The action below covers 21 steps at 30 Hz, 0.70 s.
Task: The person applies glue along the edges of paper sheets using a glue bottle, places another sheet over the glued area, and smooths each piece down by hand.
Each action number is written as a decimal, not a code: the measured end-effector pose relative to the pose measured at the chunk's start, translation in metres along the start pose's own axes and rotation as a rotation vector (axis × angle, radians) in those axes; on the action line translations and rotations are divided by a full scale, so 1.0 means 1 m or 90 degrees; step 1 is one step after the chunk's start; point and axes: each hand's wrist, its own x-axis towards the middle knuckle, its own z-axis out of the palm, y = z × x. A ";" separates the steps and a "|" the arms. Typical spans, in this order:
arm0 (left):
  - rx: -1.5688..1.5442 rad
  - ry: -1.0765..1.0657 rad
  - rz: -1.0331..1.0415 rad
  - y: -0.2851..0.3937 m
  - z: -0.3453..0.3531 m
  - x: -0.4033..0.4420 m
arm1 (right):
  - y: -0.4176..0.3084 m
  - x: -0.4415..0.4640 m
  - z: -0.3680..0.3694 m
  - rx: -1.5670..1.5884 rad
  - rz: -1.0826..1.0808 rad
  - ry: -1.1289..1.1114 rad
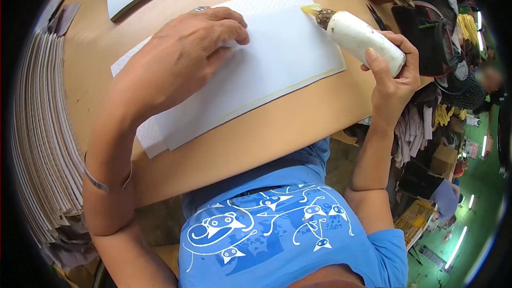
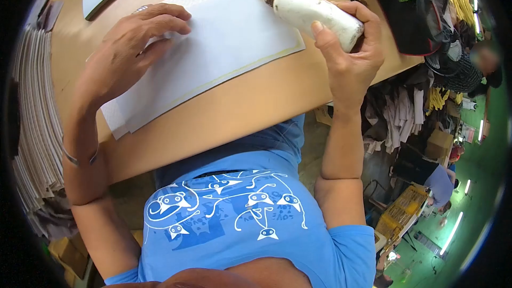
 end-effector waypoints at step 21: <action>-0.019 0.107 -0.324 0.005 -0.019 -0.075 | 0.002 0.002 0.001 -0.078 -0.069 -0.006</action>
